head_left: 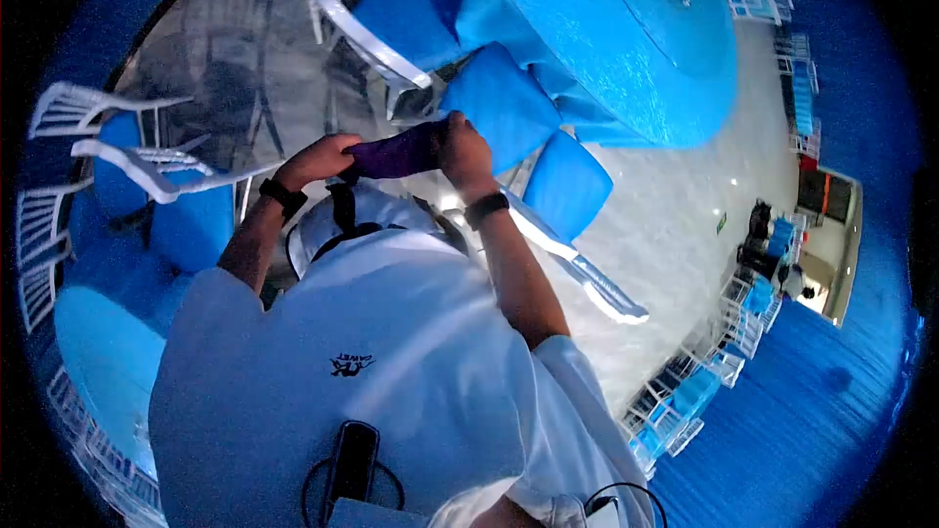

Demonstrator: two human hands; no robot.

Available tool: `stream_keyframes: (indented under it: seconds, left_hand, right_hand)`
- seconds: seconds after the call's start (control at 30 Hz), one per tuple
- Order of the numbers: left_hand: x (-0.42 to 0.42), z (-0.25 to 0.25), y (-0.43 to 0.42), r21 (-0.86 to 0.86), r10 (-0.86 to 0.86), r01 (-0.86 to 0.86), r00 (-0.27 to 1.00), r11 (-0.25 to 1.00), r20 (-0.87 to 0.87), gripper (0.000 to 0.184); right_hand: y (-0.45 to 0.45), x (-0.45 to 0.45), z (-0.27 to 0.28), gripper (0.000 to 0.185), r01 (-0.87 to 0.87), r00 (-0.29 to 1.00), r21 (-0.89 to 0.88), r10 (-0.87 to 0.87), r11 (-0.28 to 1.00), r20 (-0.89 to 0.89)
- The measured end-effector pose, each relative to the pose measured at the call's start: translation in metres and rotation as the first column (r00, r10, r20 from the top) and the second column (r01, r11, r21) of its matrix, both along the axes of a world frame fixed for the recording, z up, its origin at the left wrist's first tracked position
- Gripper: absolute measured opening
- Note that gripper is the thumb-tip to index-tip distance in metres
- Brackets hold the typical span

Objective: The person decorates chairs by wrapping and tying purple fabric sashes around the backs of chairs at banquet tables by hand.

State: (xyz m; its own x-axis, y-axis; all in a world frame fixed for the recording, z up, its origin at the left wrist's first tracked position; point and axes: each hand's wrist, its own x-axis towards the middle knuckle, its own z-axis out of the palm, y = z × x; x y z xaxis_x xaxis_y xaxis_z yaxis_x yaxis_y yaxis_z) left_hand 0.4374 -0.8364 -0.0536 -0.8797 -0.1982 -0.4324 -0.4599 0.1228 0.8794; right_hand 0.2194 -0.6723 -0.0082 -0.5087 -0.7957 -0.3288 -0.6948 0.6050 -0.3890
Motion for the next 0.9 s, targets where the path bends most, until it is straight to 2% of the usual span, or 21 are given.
stream_keyframes:
  seconds: [0.03, 0.07, 0.1, 0.13, 0.2, 0.23, 0.27, 0.33, 0.4, 0.47, 0.5, 0.53, 0.57, 0.63, 0.67, 0.7, 0.77, 0.8, 0.83, 0.87, 0.9]
  left_hand:
    - [-0.011, -0.002, 0.004, 0.043, -0.026, 0.027, 0.999, 0.999, -0.025, 0.028]
    - [-0.024, -0.004, 0.008, 0.087, -0.053, 0.057, 0.997, 0.995, -0.050, 0.028]
    - [-0.045, -0.002, 0.008, -0.124, -0.219, 0.219, 0.976, 0.968, 0.016, 0.026]
    - [-0.061, -0.007, 0.017, -0.117, -0.248, 0.247, 0.969, 0.962, 0.009, 0.026]
    - [-0.084, -0.016, 0.029, -0.204, -0.207, 0.178, 0.969, 0.963, -0.135, 0.024]
    - [-0.095, -0.005, 0.032, -0.200, -0.256, 0.228, 0.958, 0.953, -0.127, 0.025]
    - [-0.103, 0.002, 0.035, -0.204, -0.267, 0.240, 0.956, 0.949, -0.121, 0.025]
    - [-0.115, 0.010, 0.035, -0.325, -0.376, 0.369, 0.926, 0.871, 0.046, 0.028]
    - [-0.106, -0.017, 0.026, -0.374, -0.421, 0.406, 0.906, 0.834, 0.044, 0.029]
    - [-0.089, -0.020, 0.021, -0.232, -0.267, 0.265, 0.963, 0.936, 0.023, 0.029]
    - [-0.078, -0.018, 0.012, -0.205, -0.250, 0.269, 0.962, 0.941, 0.113, 0.029]
    - [-0.060, -0.031, 0.002, -0.230, -0.189, 0.189, 0.982, 0.955, 0.022, 0.027]
    - [-0.046, -0.015, -0.003, -0.297, -0.125, 0.136, 0.991, 0.945, 0.053, 0.027]
    - [-0.012, -0.032, -0.016, -0.388, 0.074, -0.117, 0.990, 0.914, -0.124, 0.025]
    - [-0.001, -0.027, -0.021, -0.355, 0.117, -0.175, 0.977, 0.918, -0.180, 0.024]
    - [0.011, -0.040, -0.032, -0.284, 0.154, -0.182, 0.981, 0.941, -0.117, 0.023]
    - [0.013, -0.013, -0.028, -0.281, 0.204, -0.239, 0.968, 0.930, -0.149, 0.024]
    - [0.012, -0.015, -0.030, -0.159, 0.280, -0.288, 0.957, 0.944, -0.070, 0.026]
    - [-0.002, 0.014, -0.018, -0.207, 0.260, -0.292, 0.951, 0.934, -0.170, 0.028]
    - [-0.016, 0.021, -0.011, -0.065, 0.325, -0.337, 0.934, 0.939, -0.150, 0.029]
    - [-0.032, 0.017, -0.005, -0.068, 0.332, -0.350, 0.924, 0.934, -0.189, 0.029]
  right_hand:
    - [0.010, 0.001, 0.002, 0.039, 0.057, 0.998, 0.028, -0.057, 0.998, -0.012]
    - [0.030, 0.005, 0.000, 0.036, -0.006, 0.997, -0.106, -0.003, 0.994, -0.079]
    - [0.045, 0.008, 0.000, 0.035, 0.028, 0.992, -0.088, -0.039, 0.996, -0.124]
    - [0.059, 0.011, -0.001, 0.035, 0.062, 0.983, -0.075, -0.074, 0.995, -0.167]
    - [0.090, 0.012, 0.000, 0.036, 0.078, 0.975, -0.134, -0.104, 0.988, -0.199]
    - [0.103, 0.013, 0.002, 0.037, 0.064, 0.968, -0.191, -0.107, 0.979, -0.226]
    - [0.114, 0.014, 0.002, 0.038, 0.088, 0.956, -0.090, -0.110, 0.992, -0.273]
    - [0.119, 0.014, 0.012, 0.039, 0.094, 0.954, -0.109, -0.121, 0.990, -0.275]
    - [0.109, 0.012, 0.006, 0.041, 0.093, 0.955, -0.088, -0.114, 0.992, -0.273]
    - [0.089, 0.016, -0.009, 0.042, 0.083, 0.957, -0.037, -0.090, 0.996, -0.277]
    - [0.071, 0.021, -0.005, 0.042, 0.090, 0.947, -0.011, -0.089, 0.996, -0.309]
    - [0.051, 0.021, -0.007, 0.040, 0.104, 0.955, -0.001, -0.100, 0.995, -0.279]
    - [0.035, 0.021, 0.008, 0.034, -0.009, 0.970, 0.027, 0.015, 1.000, -0.242]
    - [0.006, 0.019, 0.007, 0.031, 0.011, 0.978, 0.059, 0.001, 0.998, -0.207]
    - [-0.004, 0.017, 0.010, 0.033, 0.031, 0.987, 0.063, -0.021, 0.998, -0.157]
    - [-0.007, 0.016, 0.009, 0.033, 0.071, 0.985, 0.053, -0.061, 0.996, -0.161]
    - [-0.003, 0.011, 0.003, 0.036, -0.004, 0.998, 0.050, 0.007, 0.999, -0.066]
    - [0.002, 0.011, -0.004, 0.038, 0.035, 0.998, -0.003, -0.035, 0.999, -0.049]
    - [0.016, 0.014, -0.005, 0.036, 0.042, 0.992, -0.081, -0.052, 0.996, -0.114]
    - [0.025, 0.012, -0.009, 0.034, 0.093, 0.995, -0.017, -0.094, 0.995, -0.027]
    - [0.041, 0.013, -0.014, 0.030, 0.077, 0.994, -0.124, -0.086, 0.989, -0.069]
